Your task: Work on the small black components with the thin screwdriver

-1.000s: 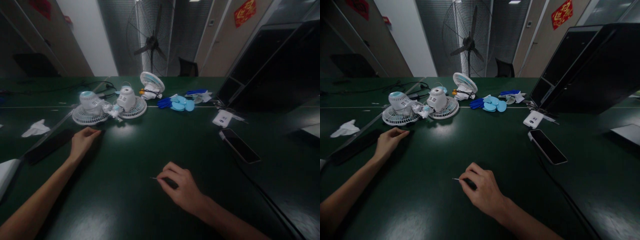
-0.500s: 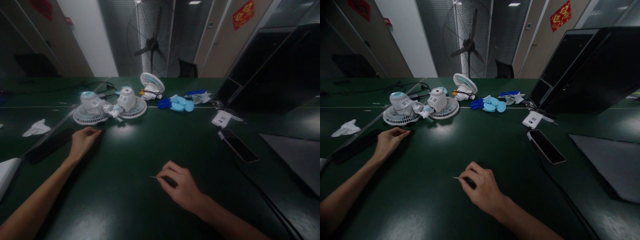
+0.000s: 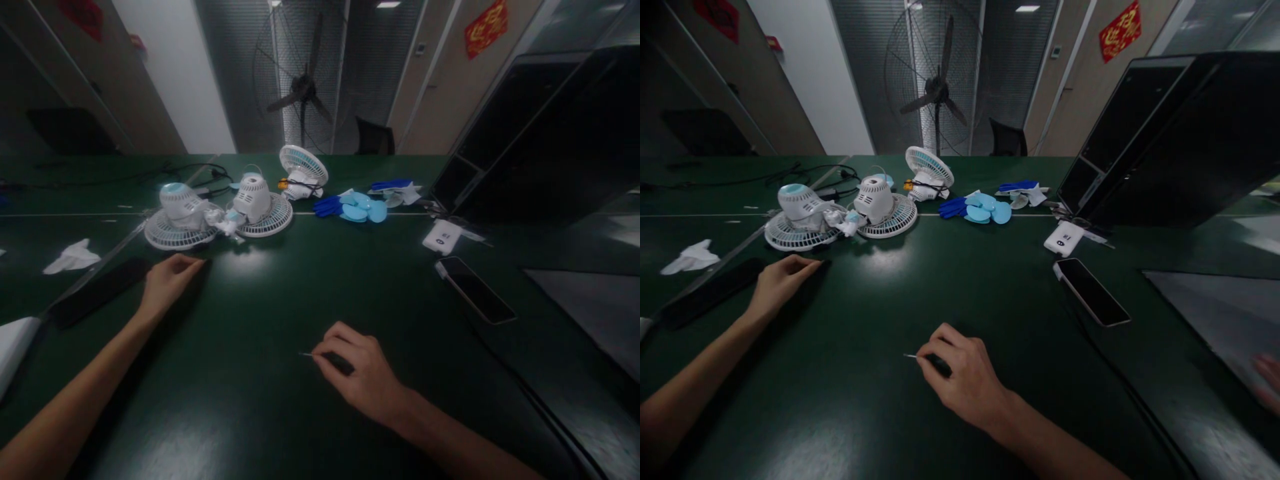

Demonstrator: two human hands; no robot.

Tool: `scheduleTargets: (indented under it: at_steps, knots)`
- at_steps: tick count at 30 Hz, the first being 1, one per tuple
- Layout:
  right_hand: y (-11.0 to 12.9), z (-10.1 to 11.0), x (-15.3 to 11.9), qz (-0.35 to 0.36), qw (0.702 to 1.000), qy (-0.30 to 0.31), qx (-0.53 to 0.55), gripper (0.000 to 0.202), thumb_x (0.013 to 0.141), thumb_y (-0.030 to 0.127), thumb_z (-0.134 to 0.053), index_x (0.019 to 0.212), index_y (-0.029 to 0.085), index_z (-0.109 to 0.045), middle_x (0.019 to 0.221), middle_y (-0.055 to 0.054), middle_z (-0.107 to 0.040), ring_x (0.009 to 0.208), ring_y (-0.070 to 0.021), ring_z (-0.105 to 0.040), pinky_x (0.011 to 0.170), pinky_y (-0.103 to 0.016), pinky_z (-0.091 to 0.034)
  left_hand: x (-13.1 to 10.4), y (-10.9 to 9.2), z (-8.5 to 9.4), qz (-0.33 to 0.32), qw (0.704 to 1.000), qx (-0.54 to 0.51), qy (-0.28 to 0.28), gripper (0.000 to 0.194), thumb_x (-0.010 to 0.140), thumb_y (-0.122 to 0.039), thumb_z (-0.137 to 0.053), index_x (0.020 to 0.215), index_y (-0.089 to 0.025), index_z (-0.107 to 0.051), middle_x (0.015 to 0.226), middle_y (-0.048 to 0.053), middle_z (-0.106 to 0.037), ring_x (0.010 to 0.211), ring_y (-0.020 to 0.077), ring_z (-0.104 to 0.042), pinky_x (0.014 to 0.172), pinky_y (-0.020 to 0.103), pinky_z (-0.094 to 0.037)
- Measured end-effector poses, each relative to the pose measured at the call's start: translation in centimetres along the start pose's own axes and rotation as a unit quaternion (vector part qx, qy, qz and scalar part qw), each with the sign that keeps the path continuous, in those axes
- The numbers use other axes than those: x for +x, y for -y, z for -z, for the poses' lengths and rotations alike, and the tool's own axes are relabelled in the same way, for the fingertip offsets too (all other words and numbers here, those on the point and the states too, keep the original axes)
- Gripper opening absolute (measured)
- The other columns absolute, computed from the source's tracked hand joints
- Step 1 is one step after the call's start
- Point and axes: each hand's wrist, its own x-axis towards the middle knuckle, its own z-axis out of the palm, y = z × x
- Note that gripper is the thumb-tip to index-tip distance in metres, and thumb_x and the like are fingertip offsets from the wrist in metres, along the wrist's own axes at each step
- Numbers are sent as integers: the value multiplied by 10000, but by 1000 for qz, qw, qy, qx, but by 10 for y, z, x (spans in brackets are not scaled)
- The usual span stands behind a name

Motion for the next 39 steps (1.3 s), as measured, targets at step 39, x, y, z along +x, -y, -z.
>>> scheduleTargets:
  at_steps: [39]
  knots:
    - [-3, -5, 2, -21, 998, -37, -54, 125, 982, 188, -628, 975, 221, -748, 955, -40, -688, 773, -161, -676, 689, -280, -518, -132, -111, -70, -396, 856, -93, 318, 207, 1067, -302, -592, 1249, -283, -689, 1183, 60, -707, 1119, 231, -626, 994, 397, -457]
